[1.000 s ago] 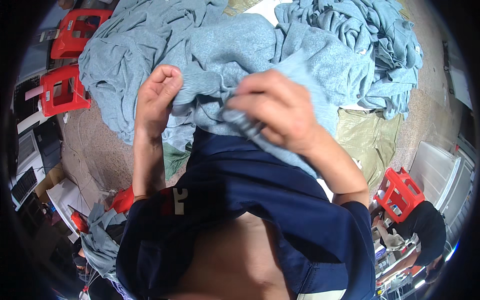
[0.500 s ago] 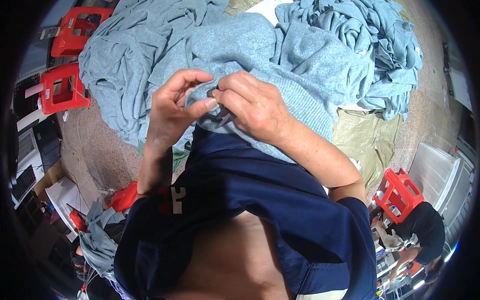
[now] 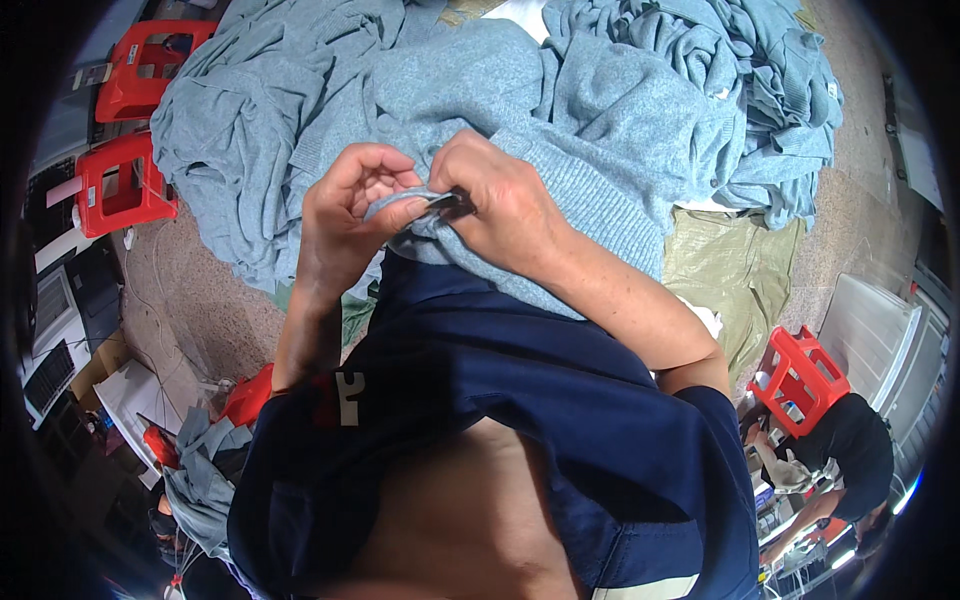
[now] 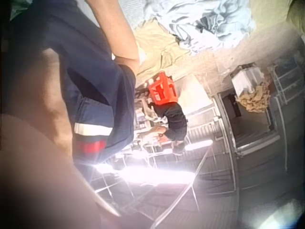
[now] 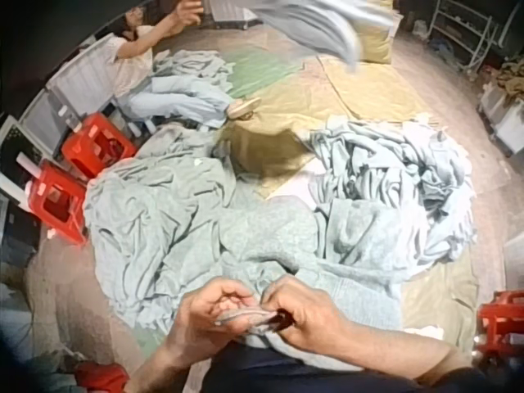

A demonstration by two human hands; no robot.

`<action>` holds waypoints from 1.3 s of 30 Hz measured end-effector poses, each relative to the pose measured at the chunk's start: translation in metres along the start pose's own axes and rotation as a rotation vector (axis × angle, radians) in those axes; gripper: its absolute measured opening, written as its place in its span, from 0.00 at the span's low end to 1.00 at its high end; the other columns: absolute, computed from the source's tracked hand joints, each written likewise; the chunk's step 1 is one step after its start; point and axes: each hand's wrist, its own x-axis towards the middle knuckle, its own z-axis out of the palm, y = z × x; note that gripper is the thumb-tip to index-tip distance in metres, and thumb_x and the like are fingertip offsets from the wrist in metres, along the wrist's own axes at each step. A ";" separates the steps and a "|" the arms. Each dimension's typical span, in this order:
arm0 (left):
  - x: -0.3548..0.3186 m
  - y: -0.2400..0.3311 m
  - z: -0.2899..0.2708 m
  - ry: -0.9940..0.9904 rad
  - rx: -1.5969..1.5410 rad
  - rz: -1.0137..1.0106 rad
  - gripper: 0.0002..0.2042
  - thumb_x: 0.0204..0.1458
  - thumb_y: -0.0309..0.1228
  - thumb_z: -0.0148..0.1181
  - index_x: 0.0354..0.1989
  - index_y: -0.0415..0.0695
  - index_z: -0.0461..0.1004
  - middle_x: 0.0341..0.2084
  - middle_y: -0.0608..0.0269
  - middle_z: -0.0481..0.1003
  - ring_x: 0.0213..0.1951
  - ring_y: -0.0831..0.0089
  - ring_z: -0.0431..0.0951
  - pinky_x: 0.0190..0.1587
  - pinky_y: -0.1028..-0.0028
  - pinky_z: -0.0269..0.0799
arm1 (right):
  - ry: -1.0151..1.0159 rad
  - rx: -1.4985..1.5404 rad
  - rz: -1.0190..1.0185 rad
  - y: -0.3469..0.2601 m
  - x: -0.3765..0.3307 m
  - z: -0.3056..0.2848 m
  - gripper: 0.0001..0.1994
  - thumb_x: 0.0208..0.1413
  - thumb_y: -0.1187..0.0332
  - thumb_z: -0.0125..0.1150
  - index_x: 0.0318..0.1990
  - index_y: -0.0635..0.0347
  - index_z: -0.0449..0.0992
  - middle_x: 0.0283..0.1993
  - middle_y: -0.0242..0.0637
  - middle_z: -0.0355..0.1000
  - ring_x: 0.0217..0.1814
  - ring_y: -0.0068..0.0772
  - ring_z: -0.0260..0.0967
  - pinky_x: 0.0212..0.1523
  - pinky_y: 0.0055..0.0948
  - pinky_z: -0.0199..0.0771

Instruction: Trimming loose threads from blue fabric garments using a handheld thread clipper.

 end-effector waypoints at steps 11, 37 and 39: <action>-0.001 0.000 0.002 -0.078 0.528 0.261 0.14 0.48 0.36 0.68 0.35 0.39 0.73 0.26 0.56 0.70 0.28 0.56 0.75 0.28 0.64 0.71 | 0.061 -0.132 -0.187 0.013 -0.005 0.000 0.12 0.39 0.80 0.64 0.28 0.59 0.65 0.32 0.38 0.71 0.29 0.36 0.72 0.23 0.29 0.70; 0.032 -0.053 -0.006 0.131 0.773 0.562 0.08 0.47 0.24 0.62 0.37 0.42 0.76 0.29 0.57 0.73 0.36 0.62 0.72 0.37 0.66 0.67 | -0.171 -0.361 0.302 0.025 -0.009 -0.037 0.10 0.47 0.73 0.64 0.37 0.60 0.72 0.37 0.39 0.70 0.36 0.44 0.73 0.37 0.39 0.75; 0.021 -0.075 -0.033 0.097 0.741 0.340 0.07 0.49 0.23 0.60 0.37 0.42 0.75 0.30 0.58 0.74 0.36 0.60 0.73 0.38 0.66 0.68 | -0.387 -0.513 0.389 0.032 -0.016 -0.056 0.09 0.49 0.68 0.65 0.36 0.60 0.75 0.39 0.38 0.71 0.40 0.45 0.72 0.43 0.42 0.74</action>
